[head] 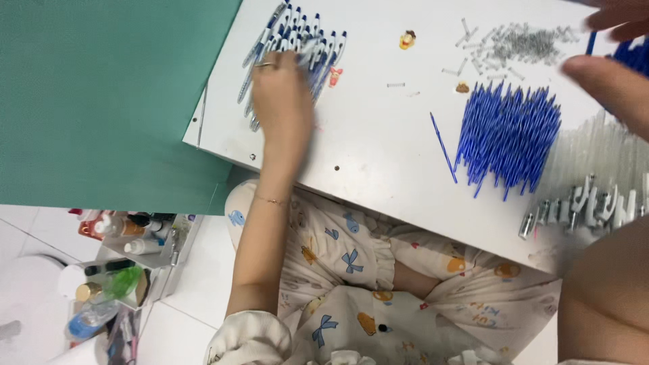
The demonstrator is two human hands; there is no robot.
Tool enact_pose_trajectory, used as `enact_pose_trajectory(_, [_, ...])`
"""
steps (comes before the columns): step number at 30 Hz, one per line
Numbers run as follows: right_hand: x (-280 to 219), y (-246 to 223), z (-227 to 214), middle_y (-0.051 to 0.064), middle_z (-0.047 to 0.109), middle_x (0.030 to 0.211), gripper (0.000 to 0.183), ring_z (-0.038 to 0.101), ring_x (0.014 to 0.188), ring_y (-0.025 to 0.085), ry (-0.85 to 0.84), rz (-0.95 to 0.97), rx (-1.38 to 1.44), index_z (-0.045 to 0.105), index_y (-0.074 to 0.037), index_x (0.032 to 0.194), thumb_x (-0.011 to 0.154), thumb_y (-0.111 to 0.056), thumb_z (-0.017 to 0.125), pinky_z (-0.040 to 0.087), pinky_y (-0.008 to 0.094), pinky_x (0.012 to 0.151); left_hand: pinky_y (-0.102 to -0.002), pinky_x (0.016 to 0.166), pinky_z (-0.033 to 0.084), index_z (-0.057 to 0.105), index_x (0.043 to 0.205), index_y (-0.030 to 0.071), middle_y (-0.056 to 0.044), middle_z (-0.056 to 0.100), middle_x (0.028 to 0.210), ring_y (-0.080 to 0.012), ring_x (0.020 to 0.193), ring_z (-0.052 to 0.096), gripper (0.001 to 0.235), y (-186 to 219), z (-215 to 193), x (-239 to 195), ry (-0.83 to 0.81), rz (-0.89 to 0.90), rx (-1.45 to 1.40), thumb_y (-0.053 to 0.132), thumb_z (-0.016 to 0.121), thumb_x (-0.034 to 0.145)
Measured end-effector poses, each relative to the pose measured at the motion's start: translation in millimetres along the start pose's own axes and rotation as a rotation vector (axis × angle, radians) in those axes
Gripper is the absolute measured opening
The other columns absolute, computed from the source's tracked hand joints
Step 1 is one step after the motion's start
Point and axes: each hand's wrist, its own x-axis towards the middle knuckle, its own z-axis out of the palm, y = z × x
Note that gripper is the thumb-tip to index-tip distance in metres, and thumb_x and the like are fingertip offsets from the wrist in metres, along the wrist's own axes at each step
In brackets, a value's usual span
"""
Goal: The person assembles blue ballpoint pens by inserting ink cartridges into white pen bodies and attaching blue caps. They pick up parts from piles on a white table, assemble them by hand, and place the finished pens in a separate pile.
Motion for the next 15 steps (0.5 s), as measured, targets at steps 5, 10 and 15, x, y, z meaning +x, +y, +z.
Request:
enact_pose_trajectory(5, [30.6,-145.8,-10.5,0.022,0.078,0.105,0.031,0.075,0.097,0.038,-0.407,0.068,-0.379,0.077,-0.001,0.117,0.1,-0.025,0.066,0.06,0.048,0.086,-0.047,0.077,0.052,0.071,0.115,0.0,-0.016,0.068,0.114,-0.0347,0.096,0.058,0.027,-31.3,26.8,-2.2,0.178,0.073,0.234,0.008,0.074,0.09])
enact_pose_trajectory(10, [44.8,-166.3,78.7,0.013,0.074,0.085,0.047,0.075,0.079,0.032,-0.798,0.152,-0.552,0.072,0.002,0.093,0.107,-0.039,0.054,0.064,0.042,0.065,-0.049,0.078,0.049,0.066,0.111,0.003,-0.011,0.06,0.123,-0.0334,0.1,0.052,0.024,3.8,21.5,-6.4,0.224,0.185,0.237,0.01,0.075,0.089])
enact_pose_trajectory(15, [44.7,-122.0,156.8,0.003,0.074,0.08,0.027,0.075,0.073,0.032,-0.541,0.04,-0.67,0.075,-0.017,0.077,0.072,0.009,0.068,0.052,0.035,0.05,-0.048,0.069,0.047,0.072,0.106,0.001,-0.017,0.068,0.108,-0.0394,0.088,0.059,0.021,47.8,15.6,4.9,0.045,0.458,-0.044,0.008,0.07,0.087])
